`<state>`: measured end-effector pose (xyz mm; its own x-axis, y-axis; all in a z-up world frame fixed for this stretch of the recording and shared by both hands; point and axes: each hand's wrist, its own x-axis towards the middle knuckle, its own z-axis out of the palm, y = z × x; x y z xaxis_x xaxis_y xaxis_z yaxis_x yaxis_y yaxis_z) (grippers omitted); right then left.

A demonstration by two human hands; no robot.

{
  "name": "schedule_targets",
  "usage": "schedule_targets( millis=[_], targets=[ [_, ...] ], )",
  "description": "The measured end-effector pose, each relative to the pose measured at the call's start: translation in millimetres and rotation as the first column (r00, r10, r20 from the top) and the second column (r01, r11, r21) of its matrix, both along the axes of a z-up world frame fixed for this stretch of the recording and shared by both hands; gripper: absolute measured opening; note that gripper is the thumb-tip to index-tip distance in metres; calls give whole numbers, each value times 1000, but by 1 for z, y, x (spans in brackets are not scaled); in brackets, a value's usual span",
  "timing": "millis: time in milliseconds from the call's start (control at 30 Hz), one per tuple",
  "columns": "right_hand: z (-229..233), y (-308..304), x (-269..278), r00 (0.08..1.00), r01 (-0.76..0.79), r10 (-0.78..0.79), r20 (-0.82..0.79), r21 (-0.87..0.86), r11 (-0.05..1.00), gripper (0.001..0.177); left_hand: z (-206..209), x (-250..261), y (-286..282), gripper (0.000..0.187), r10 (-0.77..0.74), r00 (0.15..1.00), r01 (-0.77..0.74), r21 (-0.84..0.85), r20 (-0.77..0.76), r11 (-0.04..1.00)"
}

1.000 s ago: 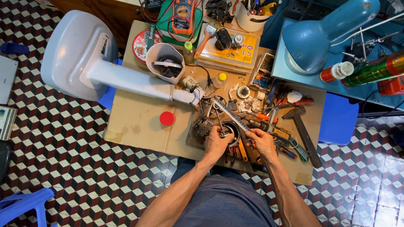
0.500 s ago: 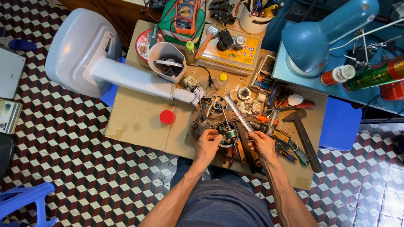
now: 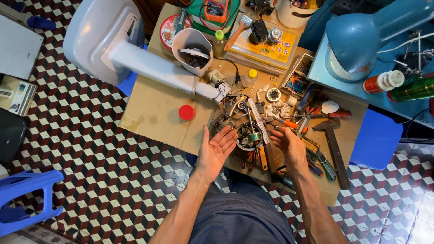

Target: The person disassembles a small motor, sprays it with lubricant, and uses a screwdriver to adjust internal components. They then measure the motor with a ruler and wipe it with a cloth.

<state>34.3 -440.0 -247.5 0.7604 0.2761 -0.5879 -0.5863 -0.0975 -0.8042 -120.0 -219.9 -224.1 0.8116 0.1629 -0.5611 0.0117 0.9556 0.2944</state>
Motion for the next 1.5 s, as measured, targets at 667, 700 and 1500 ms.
schedule_targets(
  millis=[667, 700, 1500],
  targets=[
    [98, 213, -93, 935, -221, 334, -118, 542, 810, 73, 9, -102, 113, 44, 336, 940, -315, 224, -63, 922],
    [103, 229, -99, 920, -307, 388, -59, 507, 806, 73, 10, -106, 126, 44, 374, 925, -349, 247, -63, 904],
    [95, 307, -69, 880, -378, 474, -37, 550, 744, 78, 87, -71, 175, 90, 412, 885, -437, 79, 219, 896]
  ],
)
